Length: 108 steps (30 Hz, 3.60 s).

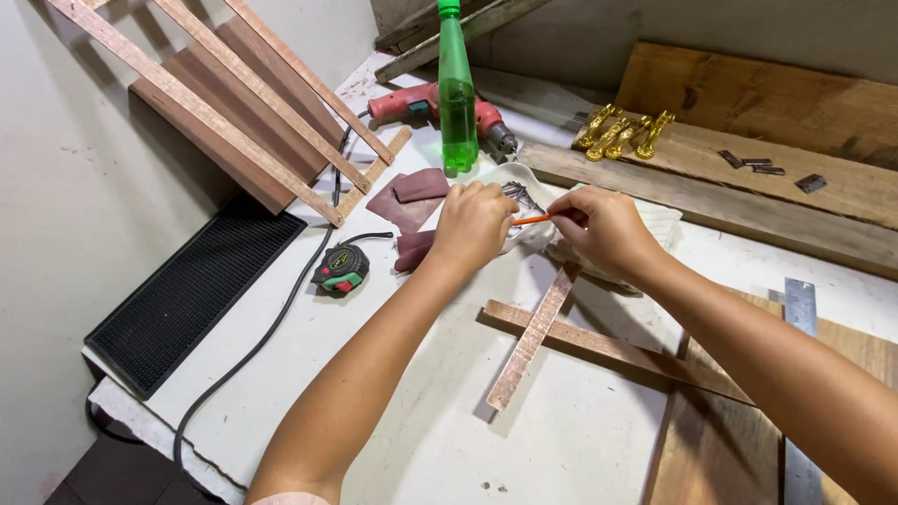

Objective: Assemble and sand a wooden cross structure.

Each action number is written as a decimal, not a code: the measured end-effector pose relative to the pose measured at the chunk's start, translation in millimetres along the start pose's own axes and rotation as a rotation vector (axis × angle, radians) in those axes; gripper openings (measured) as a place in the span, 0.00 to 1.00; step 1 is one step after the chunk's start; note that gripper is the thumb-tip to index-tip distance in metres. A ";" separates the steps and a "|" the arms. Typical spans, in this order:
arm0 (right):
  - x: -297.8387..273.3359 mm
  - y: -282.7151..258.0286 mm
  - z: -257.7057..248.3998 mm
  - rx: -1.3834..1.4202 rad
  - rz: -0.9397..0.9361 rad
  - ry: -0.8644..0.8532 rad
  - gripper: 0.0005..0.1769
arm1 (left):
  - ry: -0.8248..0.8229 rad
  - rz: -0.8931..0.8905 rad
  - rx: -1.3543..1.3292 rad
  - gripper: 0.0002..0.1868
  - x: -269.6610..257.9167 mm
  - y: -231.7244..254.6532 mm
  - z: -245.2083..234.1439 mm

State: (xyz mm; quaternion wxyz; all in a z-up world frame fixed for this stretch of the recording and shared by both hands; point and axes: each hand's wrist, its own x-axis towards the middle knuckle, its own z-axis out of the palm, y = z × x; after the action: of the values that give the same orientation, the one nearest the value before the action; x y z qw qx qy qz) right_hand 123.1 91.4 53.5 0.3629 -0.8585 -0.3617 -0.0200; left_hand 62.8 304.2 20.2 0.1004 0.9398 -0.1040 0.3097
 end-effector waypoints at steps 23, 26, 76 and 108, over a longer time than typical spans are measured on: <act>-167.5 14.3 -112.1 -0.161 0.254 -0.039 0.13 | -0.103 0.410 -0.384 0.08 -5.2 192.3 3.5; -212.6 33.1 -128.2 -0.222 0.361 -0.088 0.18 | -0.194 0.438 -0.410 0.07 -15.9 236.1 23.2; -7.9 -9.0 12.5 -0.122 -0.216 -0.318 0.21 | -0.469 0.060 -0.186 0.21 -51.0 -1.0 -36.1; -189.6 -3.4 -99.4 -0.346 0.018 -0.378 0.24 | -0.403 -0.086 -0.045 0.19 -49.9 156.4 15.9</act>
State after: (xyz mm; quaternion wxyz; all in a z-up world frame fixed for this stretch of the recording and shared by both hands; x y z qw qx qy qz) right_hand 3.8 -85.4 72.4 0.1366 -0.8996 -0.4066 0.0825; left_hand -7.9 156.9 -3.0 0.1115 0.9838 -0.0884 0.1086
